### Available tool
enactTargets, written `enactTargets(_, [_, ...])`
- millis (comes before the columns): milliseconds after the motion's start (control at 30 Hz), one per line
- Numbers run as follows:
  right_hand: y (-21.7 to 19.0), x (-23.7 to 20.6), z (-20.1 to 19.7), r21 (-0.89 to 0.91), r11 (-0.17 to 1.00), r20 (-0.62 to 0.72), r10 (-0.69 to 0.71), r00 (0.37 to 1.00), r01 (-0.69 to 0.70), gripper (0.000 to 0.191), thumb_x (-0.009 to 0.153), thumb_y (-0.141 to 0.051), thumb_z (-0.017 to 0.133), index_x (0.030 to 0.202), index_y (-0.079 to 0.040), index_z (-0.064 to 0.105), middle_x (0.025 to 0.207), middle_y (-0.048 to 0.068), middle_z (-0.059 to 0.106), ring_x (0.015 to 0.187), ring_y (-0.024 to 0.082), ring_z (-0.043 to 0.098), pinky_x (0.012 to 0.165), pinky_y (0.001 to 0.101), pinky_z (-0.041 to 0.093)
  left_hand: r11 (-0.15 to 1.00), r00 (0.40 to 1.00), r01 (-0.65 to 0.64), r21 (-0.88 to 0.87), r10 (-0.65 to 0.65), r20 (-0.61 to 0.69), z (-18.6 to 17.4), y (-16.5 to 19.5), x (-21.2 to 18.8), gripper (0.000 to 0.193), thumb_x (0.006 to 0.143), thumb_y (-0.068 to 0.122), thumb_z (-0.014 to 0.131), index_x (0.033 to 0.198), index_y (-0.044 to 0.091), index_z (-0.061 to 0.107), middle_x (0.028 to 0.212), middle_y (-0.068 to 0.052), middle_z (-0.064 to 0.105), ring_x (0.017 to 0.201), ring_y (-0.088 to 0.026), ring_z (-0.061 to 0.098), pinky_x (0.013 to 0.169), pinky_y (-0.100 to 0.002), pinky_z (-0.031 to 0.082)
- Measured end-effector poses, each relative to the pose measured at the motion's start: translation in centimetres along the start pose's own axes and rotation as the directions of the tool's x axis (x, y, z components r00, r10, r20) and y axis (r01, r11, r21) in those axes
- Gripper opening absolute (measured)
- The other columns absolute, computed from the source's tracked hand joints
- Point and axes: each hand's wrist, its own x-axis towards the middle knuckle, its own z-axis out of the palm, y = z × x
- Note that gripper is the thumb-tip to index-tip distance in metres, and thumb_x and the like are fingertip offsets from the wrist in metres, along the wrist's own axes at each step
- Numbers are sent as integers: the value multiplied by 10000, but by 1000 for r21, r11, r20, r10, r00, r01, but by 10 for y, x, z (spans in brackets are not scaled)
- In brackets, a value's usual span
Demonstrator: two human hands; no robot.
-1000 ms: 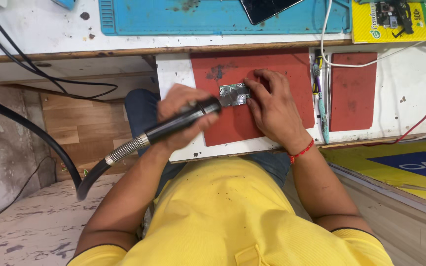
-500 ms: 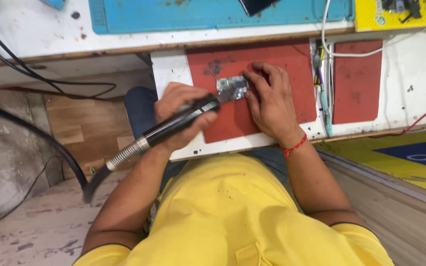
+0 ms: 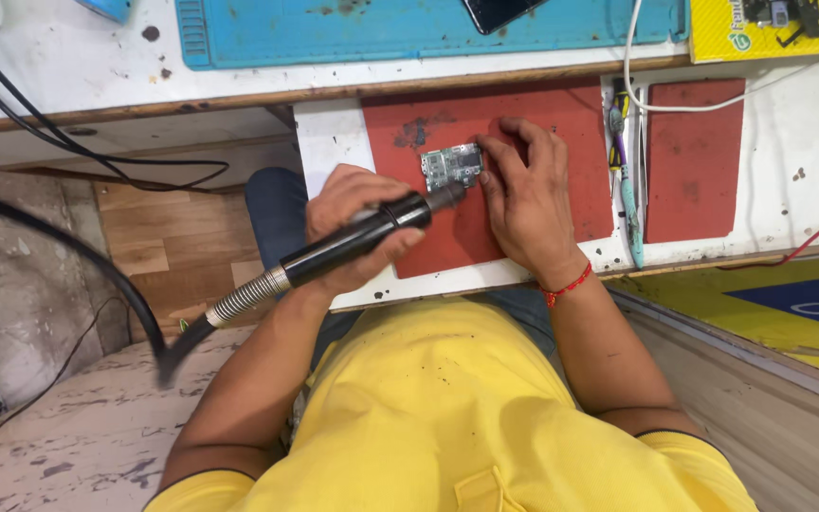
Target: The person uses a hot air gun to apply heat to a small circuit board placed on a red mat. They hold the board steady with one hand while directing the hot air with the other, occasionally adjusting the board's position.
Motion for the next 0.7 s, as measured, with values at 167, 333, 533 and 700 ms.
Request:
enactTargets(167, [0, 1, -1, -48, 998, 12, -41, 999, 41, 416, 945, -37, 707, 1354, -106, 664, 1419, 174, 512, 1268, 402, 464, 1085, 500, 431, 1000, 997, 22, 19, -20, -68, 3, -4, 0, 337, 864, 331, 836, 1041, 72, 713, 984, -60, 766, 922, -187, 704, 905, -354, 538])
enactTargets(333, [-1, 1, 0, -55, 998, 19, -18, 1000, 19, 392, 944, -41, 702, 1324, -132, 676, 1416, 161, 517, 1266, 394, 472, 1087, 495, 426, 998, 991, 57, 25, -53, -126, 3, -5, -5, 387, 882, 329, 836, 1090, 36, 694, 1015, -95, 746, 962, -218, 674, 916, -357, 543])
enactTargets(533, [-3, 0, 3, -54, 998, -8, 42, 999, -42, 383, 947, -46, 691, 1324, -109, 661, 1411, 167, 514, 1268, 394, 482, 1086, 503, 420, 998, 989, 61, 25, -57, -138, 1, -2, -4, 369, 887, 316, 832, 1096, 43, 698, 1041, -96, 746, 976, -222, 692, 901, -346, 565])
enactTargets(700, [-3, 2, 2, -31, 998, -5, 52, 999, -52, 382, 954, -57, 683, 1333, -88, 646, 1409, 173, 512, 1267, 398, 475, 1082, 505, 414, 1000, 999, -14, -26, 13, -51, 1, 0, -1, 385, 874, 318, 822, 1094, 32, 689, 1042, -92, 743, 949, -218, 687, 887, -350, 552])
